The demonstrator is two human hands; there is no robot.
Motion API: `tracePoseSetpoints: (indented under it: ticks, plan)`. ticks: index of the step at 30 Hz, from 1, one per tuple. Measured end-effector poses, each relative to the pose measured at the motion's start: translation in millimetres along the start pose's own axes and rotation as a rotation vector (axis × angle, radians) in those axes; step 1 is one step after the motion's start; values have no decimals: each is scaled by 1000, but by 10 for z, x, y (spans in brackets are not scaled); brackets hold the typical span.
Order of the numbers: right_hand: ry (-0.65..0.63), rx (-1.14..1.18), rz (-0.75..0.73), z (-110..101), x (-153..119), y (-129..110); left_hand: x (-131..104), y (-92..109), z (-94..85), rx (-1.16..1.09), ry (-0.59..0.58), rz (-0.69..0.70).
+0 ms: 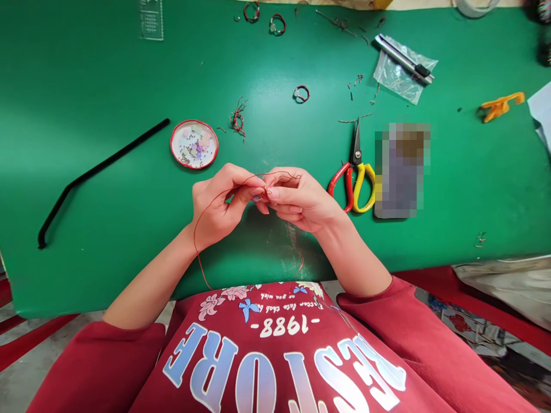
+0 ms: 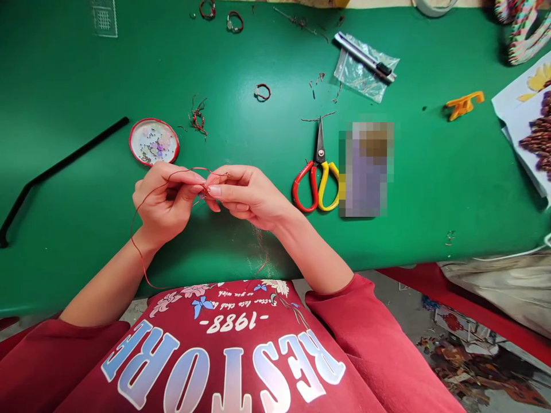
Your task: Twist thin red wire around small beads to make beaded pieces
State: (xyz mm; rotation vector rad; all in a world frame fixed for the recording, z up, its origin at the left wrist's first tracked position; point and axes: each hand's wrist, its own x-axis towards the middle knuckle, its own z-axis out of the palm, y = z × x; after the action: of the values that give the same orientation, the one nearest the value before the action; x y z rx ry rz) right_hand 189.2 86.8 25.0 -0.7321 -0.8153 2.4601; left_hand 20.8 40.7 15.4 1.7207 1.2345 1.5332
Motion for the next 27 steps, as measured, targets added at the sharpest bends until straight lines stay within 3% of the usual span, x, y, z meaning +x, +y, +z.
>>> tracePoseSetpoints:
  ticks: [7, 15, 20, 24, 27]
  plan:
    - [-22, -38, -75, 42, -40, 1, 11, -1, -12, -12, -18, 60]
    - [106, -238, -259, 98, -36, 68, 39, -33, -31, 119, -61, 143]
    - [289, -718, -501, 84, -16, 162, 10, -44, 13, 135, -82, 72]
    - [506, -1202, -797, 77, 20, 274, -29, -45, 59, 122, -58, -19]
    - [613, -1398, -1014, 64, 62, 363, -58, -41, 86, 91, -45, -89]
